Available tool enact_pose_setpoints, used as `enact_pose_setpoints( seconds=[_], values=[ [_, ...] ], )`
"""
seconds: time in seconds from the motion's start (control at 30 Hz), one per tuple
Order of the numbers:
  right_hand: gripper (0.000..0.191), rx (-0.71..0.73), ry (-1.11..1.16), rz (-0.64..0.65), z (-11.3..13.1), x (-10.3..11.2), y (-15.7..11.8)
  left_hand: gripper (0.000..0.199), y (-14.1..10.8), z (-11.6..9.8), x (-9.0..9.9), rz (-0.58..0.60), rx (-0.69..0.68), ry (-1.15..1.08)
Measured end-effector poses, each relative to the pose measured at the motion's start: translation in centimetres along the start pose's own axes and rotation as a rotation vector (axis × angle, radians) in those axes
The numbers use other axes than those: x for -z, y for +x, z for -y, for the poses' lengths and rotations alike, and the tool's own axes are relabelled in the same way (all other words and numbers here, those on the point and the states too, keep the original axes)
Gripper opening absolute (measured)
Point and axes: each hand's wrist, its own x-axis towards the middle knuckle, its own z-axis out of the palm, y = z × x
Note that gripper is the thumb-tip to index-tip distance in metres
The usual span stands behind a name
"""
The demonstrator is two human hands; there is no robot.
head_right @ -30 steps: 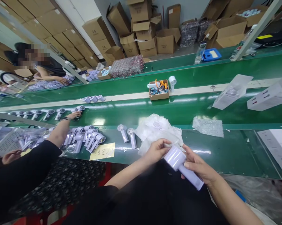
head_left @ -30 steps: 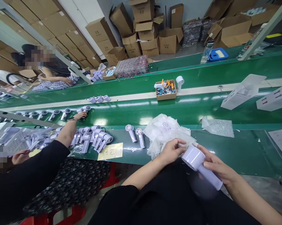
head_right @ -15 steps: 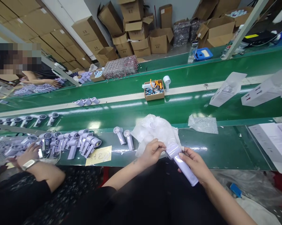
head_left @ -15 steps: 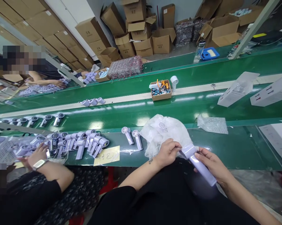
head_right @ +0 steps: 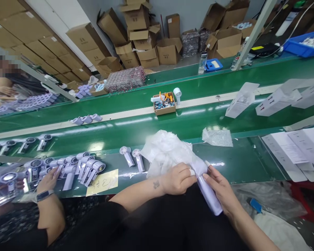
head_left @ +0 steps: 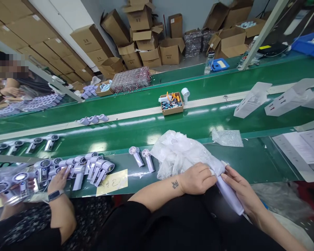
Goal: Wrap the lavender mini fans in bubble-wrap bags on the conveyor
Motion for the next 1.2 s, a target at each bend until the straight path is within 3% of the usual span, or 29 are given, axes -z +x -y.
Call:
enact_pose_setpoints(
  seconds=[0.1,0.17,0.3,0.37,0.57,0.73,0.8,0.87,0.97,1.03,1.1,1.2],
  values=[
    [0.043,0.132,-0.006,-0.084,-0.5,0.1,0.2,0.027,-1.0,0.6,-1.8,-0.112,0.098,-0.030],
    [0.040,0.143,0.024,-0.106,-0.7,-0.1,0.3,0.028,-0.7,0.9,-2.5,-0.100,0.095,-0.007],
    [0.047,-0.063,0.142,-0.056,0.0,0.4,0.2,0.027,1.5,1.5,-2.9,0.058,-0.028,0.018],
    [0.054,-0.132,0.197,-0.049,0.6,0.9,0.1,0.027,2.1,2.1,-3.1,0.068,-0.023,-0.042],
    [0.042,-0.090,0.276,-0.128,0.7,1.2,-0.2,0.028,1.7,2.8,-5.4,-0.097,0.224,-0.025],
    [0.028,-0.090,0.231,-0.193,-0.7,1.6,0.5,0.016,3.2,1.3,-6.2,0.042,0.204,-0.167],
    [0.026,-0.119,0.245,-0.186,-1.3,2.2,0.9,0.014,4.5,1.2,-6.1,0.051,0.318,-0.279],
    [0.025,-0.157,0.255,-0.159,-1.7,3.2,1.3,0.015,5.7,1.5,-6.0,-0.003,0.535,-0.375],
    [0.025,-0.134,0.103,-0.124,-1.5,5.3,1.4,0.017,6.8,2.1,-6.0,-0.013,0.753,-0.561],
    [0.026,-0.026,-0.072,-0.112,-1.1,6.6,1.1,0.018,7.3,2.2,-5.9,0.016,0.821,-0.737],
    [0.026,0.115,-0.236,-0.113,-0.7,7.6,0.6,0.019,7.5,2.2,-5.6,0.052,0.832,-0.820],
    [0.021,0.267,-0.537,-0.046,-0.6,8.2,-0.2,0.019,7.5,1.8,-5.0,0.135,0.769,-0.677]
  ],
)
